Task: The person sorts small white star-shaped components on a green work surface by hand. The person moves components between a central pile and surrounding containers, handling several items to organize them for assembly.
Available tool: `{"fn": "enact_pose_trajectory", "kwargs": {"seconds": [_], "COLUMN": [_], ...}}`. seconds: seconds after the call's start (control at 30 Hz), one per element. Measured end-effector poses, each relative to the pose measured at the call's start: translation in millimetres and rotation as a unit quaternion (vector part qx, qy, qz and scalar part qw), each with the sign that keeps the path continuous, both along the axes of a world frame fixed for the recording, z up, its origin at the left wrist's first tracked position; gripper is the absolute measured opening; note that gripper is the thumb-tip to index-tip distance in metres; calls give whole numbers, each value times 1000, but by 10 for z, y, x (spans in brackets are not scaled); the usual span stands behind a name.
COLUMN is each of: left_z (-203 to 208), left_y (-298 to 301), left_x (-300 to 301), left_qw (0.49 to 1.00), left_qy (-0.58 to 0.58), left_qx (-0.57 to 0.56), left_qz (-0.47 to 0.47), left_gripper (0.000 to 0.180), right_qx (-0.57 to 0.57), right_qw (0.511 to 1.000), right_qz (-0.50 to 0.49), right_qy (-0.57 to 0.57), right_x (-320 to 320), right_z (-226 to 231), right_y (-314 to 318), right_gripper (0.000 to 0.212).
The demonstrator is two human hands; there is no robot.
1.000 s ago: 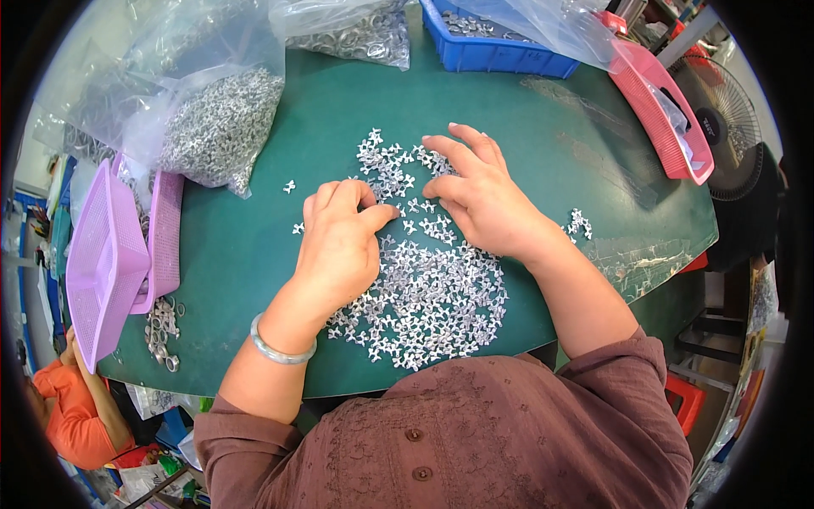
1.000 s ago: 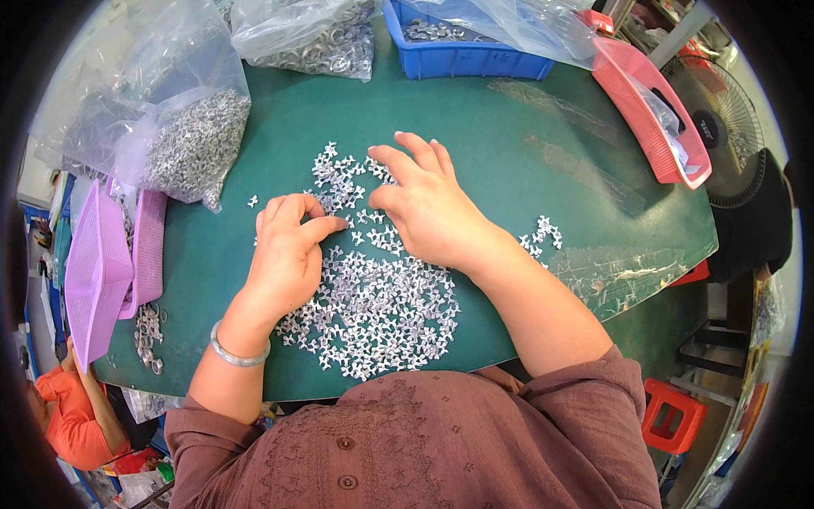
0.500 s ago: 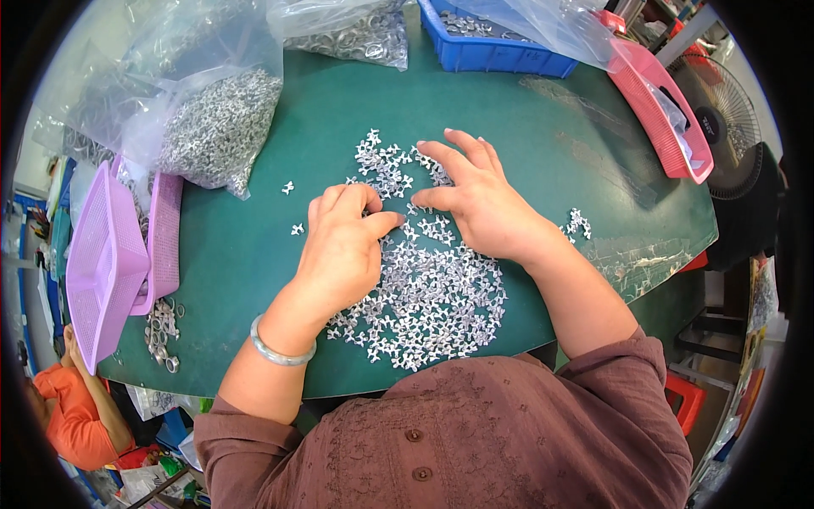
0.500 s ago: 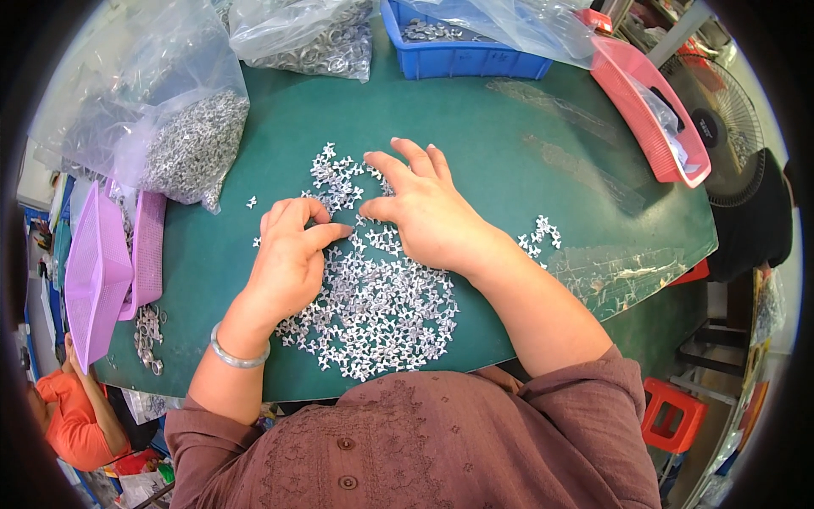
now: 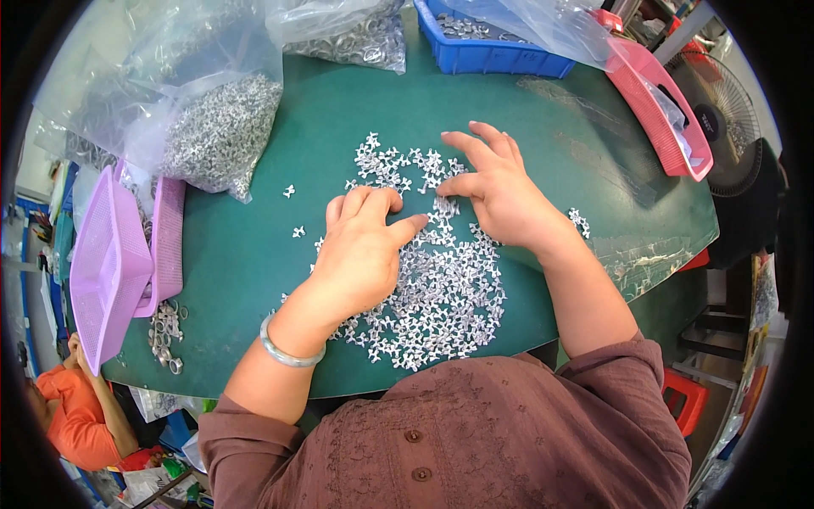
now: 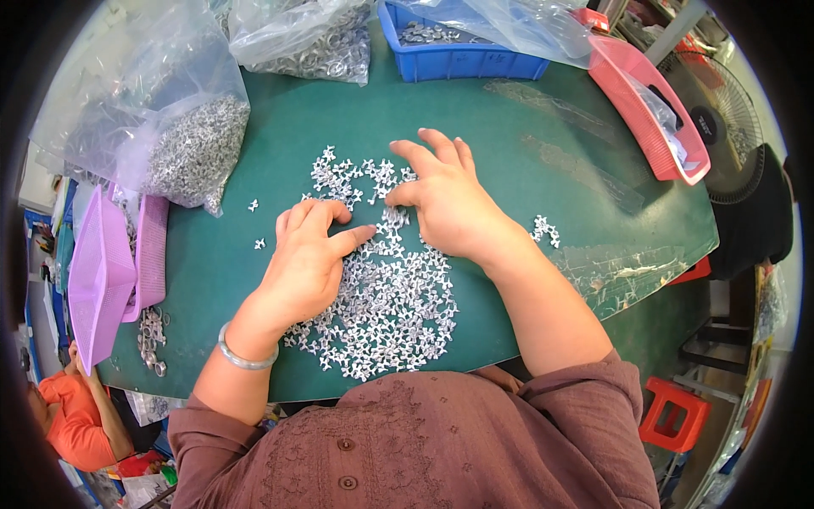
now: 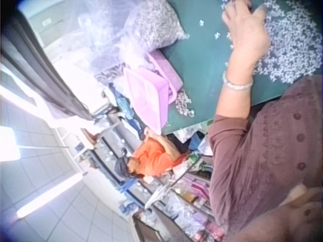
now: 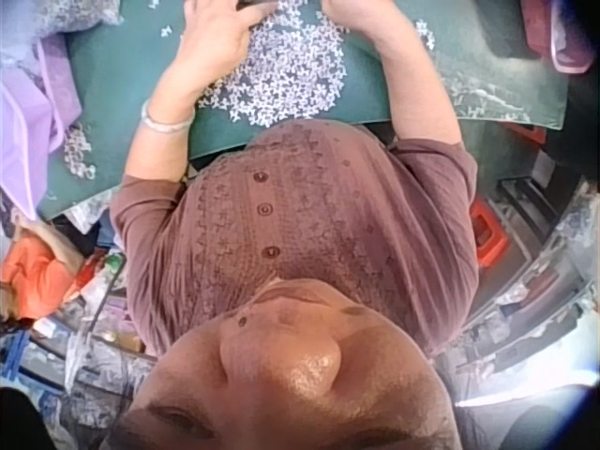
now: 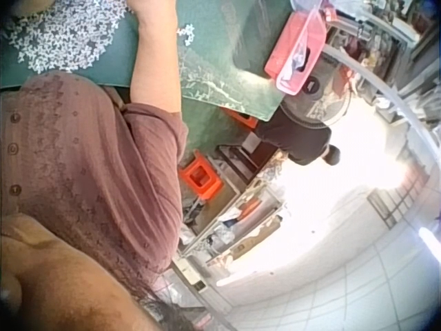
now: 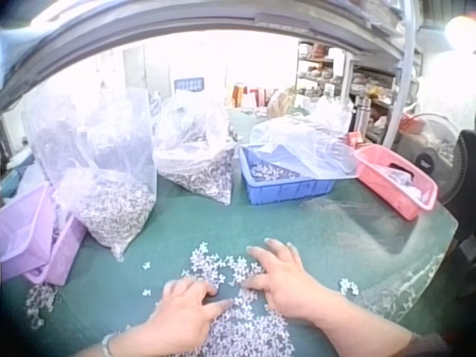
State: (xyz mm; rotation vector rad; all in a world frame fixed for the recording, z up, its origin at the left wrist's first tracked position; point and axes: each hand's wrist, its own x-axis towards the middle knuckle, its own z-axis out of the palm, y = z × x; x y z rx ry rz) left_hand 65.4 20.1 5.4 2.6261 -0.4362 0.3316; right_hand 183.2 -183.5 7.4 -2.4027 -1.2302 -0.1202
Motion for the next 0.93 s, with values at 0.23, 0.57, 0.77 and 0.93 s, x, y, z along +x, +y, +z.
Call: {"fn": "enact_pose_trajectory", "kwargs": {"seconds": [0.23, 0.57, 0.77, 0.93], "left_z": [10, 63, 102, 70], "left_y": [13, -70, -83, -76], "left_x": [11, 228, 236, 191], "left_qw": [999, 998, 997, 999], "left_qy": [12, -35, -33, -19], "left_qx": [-30, 31, 33, 30], "left_qz": [-23, 51, 55, 33], "left_gripper": [41, 39, 33, 31], "right_qx": [64, 23, 29, 76], "right_qw": [997, 997, 998, 995], "right_qz": [16, 53, 33, 46], "right_qy": [44, 47, 36, 46], "right_x": [14, 15, 43, 41], "right_z": [-39, 4, -18, 0], "right_y": [-10, -51, -63, -56], "right_gripper": [31, 31, 29, 27]}}
